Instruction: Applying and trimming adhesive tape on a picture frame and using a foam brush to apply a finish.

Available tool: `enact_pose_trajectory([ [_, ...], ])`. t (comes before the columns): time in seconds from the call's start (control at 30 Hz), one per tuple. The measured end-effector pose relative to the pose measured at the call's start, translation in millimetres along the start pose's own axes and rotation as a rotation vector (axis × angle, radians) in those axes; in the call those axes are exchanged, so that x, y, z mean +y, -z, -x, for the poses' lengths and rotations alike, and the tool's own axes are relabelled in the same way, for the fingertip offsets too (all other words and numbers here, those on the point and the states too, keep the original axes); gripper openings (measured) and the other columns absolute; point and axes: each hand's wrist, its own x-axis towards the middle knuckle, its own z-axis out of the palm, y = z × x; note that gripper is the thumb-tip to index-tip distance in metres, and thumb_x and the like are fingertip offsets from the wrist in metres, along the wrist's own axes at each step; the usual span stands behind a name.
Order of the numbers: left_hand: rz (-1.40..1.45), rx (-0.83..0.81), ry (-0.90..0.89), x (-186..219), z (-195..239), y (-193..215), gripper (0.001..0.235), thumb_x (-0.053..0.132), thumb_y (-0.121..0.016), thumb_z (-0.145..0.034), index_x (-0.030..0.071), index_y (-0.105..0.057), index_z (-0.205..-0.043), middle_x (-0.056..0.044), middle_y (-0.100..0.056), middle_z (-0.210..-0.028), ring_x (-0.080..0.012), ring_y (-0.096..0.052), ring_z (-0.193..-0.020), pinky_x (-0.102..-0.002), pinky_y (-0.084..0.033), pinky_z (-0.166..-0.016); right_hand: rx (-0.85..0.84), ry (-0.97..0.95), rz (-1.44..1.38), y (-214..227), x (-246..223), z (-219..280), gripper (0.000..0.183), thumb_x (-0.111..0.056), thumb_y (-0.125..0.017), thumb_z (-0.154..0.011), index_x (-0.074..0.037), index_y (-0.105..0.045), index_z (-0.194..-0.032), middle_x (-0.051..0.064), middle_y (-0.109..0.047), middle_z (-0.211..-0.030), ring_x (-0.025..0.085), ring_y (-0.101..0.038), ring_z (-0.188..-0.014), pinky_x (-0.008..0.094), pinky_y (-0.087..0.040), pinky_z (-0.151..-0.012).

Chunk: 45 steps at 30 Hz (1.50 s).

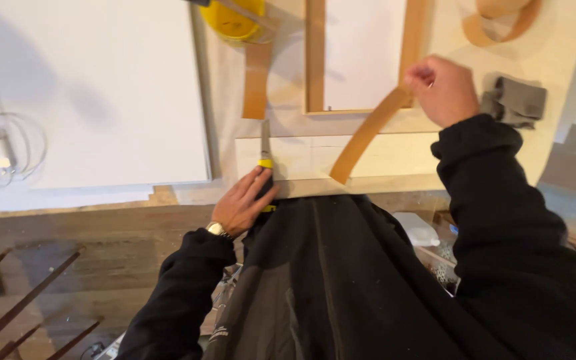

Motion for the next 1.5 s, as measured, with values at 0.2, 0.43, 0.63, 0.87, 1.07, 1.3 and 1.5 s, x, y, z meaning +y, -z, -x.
enact_pose_trajectory([
  [0.2, -0.113, -0.052, 0.11, 25.5, -18.9, 21.7, 0.056, 0.005, -0.057, -0.083, 0.014, -0.062, -0.138, -0.015, -0.05, -0.153, -0.032, -0.047, -0.143, -0.045, -0.043, -0.115, -0.132, 0.013, 0.008, 8.6, 26.2, 35.4, 0.007, -0.007, -0.071, -0.098, -0.004, -0.07, -0.104, 0.011, -0.069, -0.112, 0.024, -0.068, -0.097, 0.038, -0.057, -0.084],
  [0.43, -0.043, 0.102, -0.032, 70.2, -91.5, -11.3, 0.035, 0.015, -0.062, -0.093, 0.007, -0.063, -0.128, -0.012, -0.06, -0.12, -0.0273, -0.06, -0.11, -0.039, -0.048, -0.095, -0.096, 0.381, 0.041, -2.3, 64.1, 21.4, 0.022, 0.007, -0.063, -0.094, -0.007, -0.068, -0.111, 0.009, -0.068, -0.118, 0.028, -0.06, -0.117, 0.04, -0.051, -0.102],
  [0.63, -0.111, 0.091, -0.054, 84.6, -124.0, -52.4, 0.03, 0.018, -0.061, -0.093, 0.008, -0.065, -0.121, -0.009, -0.059, -0.112, -0.0246, -0.058, -0.098, -0.037, -0.046, -0.086, -0.172, 0.497, 0.055, -10.3, 92.6, -2.8, 0.02, 0.005, -0.061, -0.103, -0.011, -0.071, -0.109, 0.004, -0.071, -0.108, 0.023, -0.063, -0.106, 0.037, -0.053, -0.097],
  [0.87, -0.14, 0.182, 0.019, 97.4, -130.5, -53.5, 0.021, 0.012, -0.065, -0.088, 0.008, -0.069, -0.108, -0.009, -0.059, -0.112, -0.0232, -0.058, -0.096, -0.037, -0.048, -0.086, -0.123, 0.663, 0.081, -11.1, 103.1, -15.0, 0.013, -0.004, -0.073, -0.097, -0.012, -0.076, -0.107, 0.002, -0.072, -0.103, 0.021, -0.064, -0.103, 0.036, -0.054, -0.094],
  [1.07, 0.31, 0.559, 0.433, 116.0, -144.9, -26.8, 0.014, 0.004, -0.076, -0.087, 0.009, -0.069, -0.099, -0.009, -0.056, -0.103, -0.0253, -0.059, -0.095, -0.034, -0.05, -0.08, -0.064, 0.667, -0.021, 16.5, 104.9, -7.4, 0.007, -0.009, -0.081, -0.095, -0.01, -0.075, -0.099, 0.006, -0.071, -0.106, 0.023, -0.063, -0.105, 0.036, -0.054, -0.096],
  [1.3, 1.048, 0.681, 0.931, 62.6, -149.3, -36.1, 0.009, 0.011, -0.074, -0.095, 0.005, -0.068, -0.096, 0.002, -0.065, -0.086, -0.0045, -0.056, -0.076, -0.021, -0.047, -0.067, -0.193, 0.232, -0.588, 2.0, 127.1, 33.7, 0.012, -0.006, -0.071, -0.096, -0.006, -0.071, -0.109, 0.002, -0.073, -0.111, 0.013, -0.068, -0.099, 0.029, -0.055, -0.097],
  [1.5, 1.222, 0.641, 1.027, 7.4, -175.4, -58.6, 0.014, 0.014, -0.074, -0.092, 0.001, -0.07, -0.089, 0.001, -0.064, -0.076, -0.0061, -0.054, -0.062, -0.023, -0.045, -0.054, -0.049, -0.076, -0.797, -56.1, 148.0, 52.5, 0.017, -0.016, -0.073, -0.1, 0.0, -0.071, -0.105, -0.001, -0.067, -0.093, 0.006, -0.058, -0.086, 0.022, -0.049, -0.079],
])
